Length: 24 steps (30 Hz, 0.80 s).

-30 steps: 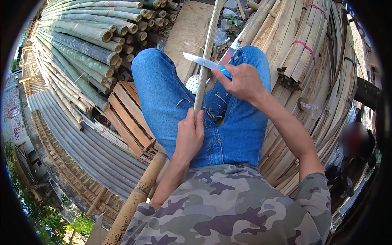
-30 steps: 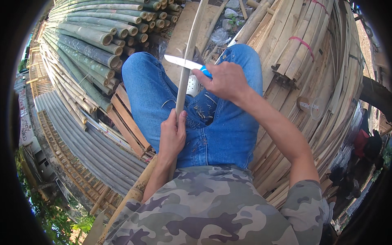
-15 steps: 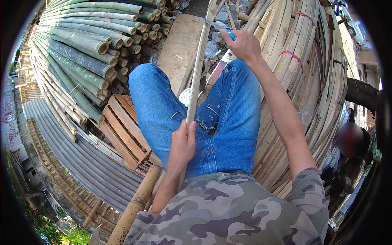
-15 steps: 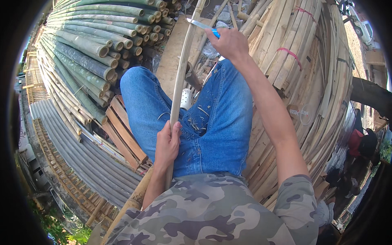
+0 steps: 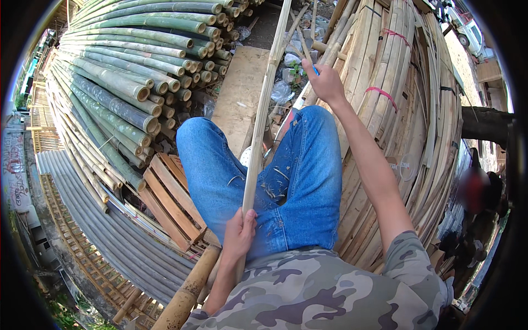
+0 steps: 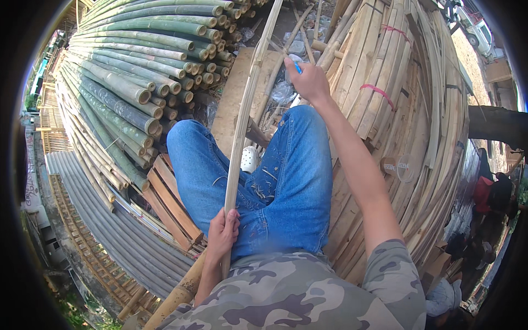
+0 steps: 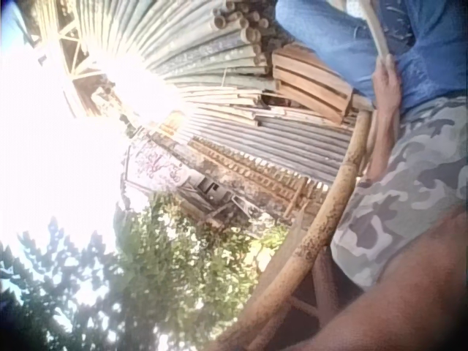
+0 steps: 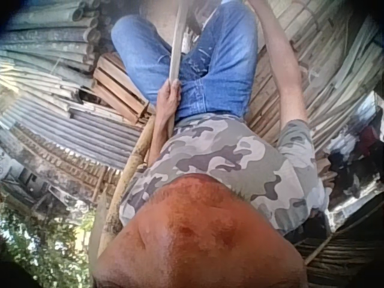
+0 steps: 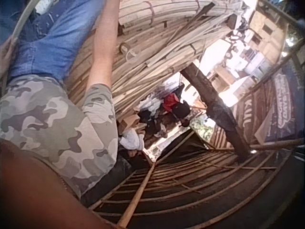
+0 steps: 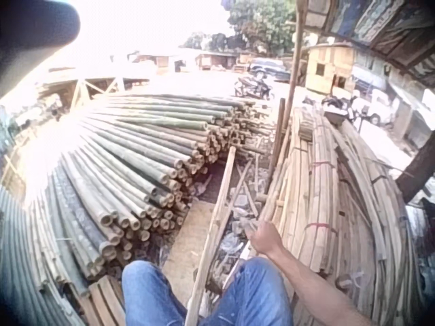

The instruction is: Carving and smoothing a strip of bamboo with a small hand knife.

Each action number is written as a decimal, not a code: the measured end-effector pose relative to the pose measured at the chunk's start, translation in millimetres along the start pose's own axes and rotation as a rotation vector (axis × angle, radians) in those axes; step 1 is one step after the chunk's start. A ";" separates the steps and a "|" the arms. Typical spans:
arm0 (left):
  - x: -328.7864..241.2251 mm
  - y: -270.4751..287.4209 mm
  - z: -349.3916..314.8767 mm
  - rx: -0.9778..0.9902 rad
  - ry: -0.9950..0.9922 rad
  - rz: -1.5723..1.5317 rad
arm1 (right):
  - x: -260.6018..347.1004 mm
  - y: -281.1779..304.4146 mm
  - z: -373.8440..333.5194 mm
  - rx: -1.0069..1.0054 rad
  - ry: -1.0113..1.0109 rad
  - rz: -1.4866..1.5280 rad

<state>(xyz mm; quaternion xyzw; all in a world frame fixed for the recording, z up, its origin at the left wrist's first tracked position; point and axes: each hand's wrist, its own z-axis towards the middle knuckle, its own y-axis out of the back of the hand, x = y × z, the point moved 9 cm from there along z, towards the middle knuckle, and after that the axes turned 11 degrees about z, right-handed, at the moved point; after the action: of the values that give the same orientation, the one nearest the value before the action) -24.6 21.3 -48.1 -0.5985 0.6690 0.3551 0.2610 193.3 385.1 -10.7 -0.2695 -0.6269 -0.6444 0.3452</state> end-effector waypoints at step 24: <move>-2.2 0.5 -4.9 0.033 0.026 -0.021 | 25.6 -13.9 13.2 0.094 0.082 -0.244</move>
<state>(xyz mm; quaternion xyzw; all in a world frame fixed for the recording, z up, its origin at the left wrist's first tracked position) -24.4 18.9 -43.3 -0.6057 0.6718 0.3335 0.2658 165.5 395.1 1.5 -0.1480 -0.6700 -0.6619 0.3018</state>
